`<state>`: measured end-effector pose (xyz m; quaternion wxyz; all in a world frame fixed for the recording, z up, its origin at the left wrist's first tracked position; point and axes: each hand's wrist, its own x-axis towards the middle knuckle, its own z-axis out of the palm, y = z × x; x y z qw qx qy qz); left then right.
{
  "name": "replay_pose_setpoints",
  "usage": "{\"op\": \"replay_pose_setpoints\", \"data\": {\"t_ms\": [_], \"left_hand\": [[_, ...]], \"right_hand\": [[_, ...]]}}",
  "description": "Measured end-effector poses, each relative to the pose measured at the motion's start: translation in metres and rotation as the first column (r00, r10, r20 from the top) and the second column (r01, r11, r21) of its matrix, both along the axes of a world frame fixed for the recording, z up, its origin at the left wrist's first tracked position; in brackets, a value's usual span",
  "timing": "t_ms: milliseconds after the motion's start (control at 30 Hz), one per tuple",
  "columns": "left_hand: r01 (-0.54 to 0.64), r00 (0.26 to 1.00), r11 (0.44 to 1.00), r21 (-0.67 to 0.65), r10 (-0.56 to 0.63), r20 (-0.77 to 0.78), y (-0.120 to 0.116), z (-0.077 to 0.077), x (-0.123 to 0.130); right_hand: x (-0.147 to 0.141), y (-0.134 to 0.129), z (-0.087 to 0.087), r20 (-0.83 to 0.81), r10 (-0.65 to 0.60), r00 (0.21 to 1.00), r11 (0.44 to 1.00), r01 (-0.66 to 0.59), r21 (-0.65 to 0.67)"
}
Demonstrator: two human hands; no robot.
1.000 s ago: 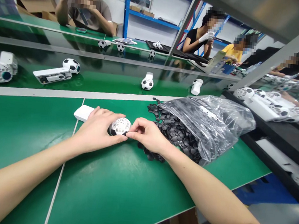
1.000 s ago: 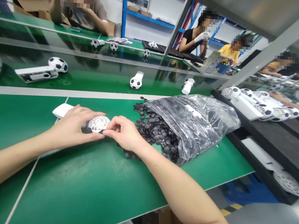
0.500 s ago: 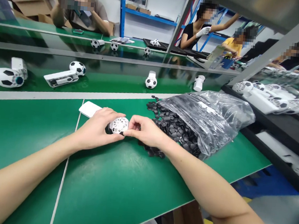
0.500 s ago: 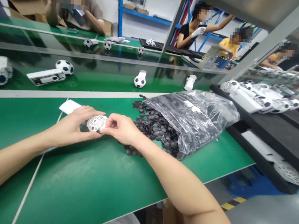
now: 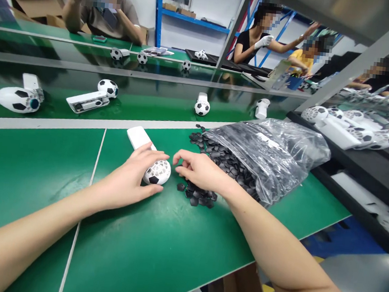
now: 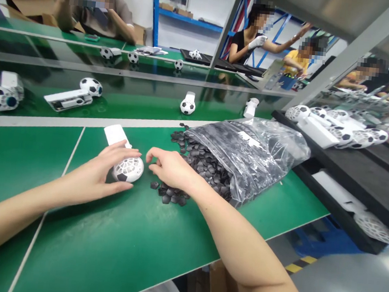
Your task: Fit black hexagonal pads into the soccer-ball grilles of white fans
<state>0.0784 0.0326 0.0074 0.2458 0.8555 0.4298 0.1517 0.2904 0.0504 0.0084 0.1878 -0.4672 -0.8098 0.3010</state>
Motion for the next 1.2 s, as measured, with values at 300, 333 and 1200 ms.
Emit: {"op": "replay_pose_setpoints", "data": {"t_ms": [300, 333, 1200], "left_hand": [[0.168, 0.985, 0.983, -0.072, -0.163, 0.063, 0.011, 0.003, -0.009], [0.163, 0.986, 0.984, -0.068, -0.159, 0.055, 0.011, 0.003, -0.009], [0.043, 0.995, 0.999, 0.022, -0.045, 0.084, 0.013, -0.006, -0.007]], "right_hand": [[-0.002, -0.004, 0.011, -0.292, 0.098, 0.951, 0.990, -0.064, 0.124], [-0.003, -0.004, 0.011, -0.273, 0.117, 0.955, 0.979, -0.064, 0.195], [-0.032, -0.051, 0.017, 0.703, 0.036, 0.710, 0.956, -0.229, 0.182]]}}
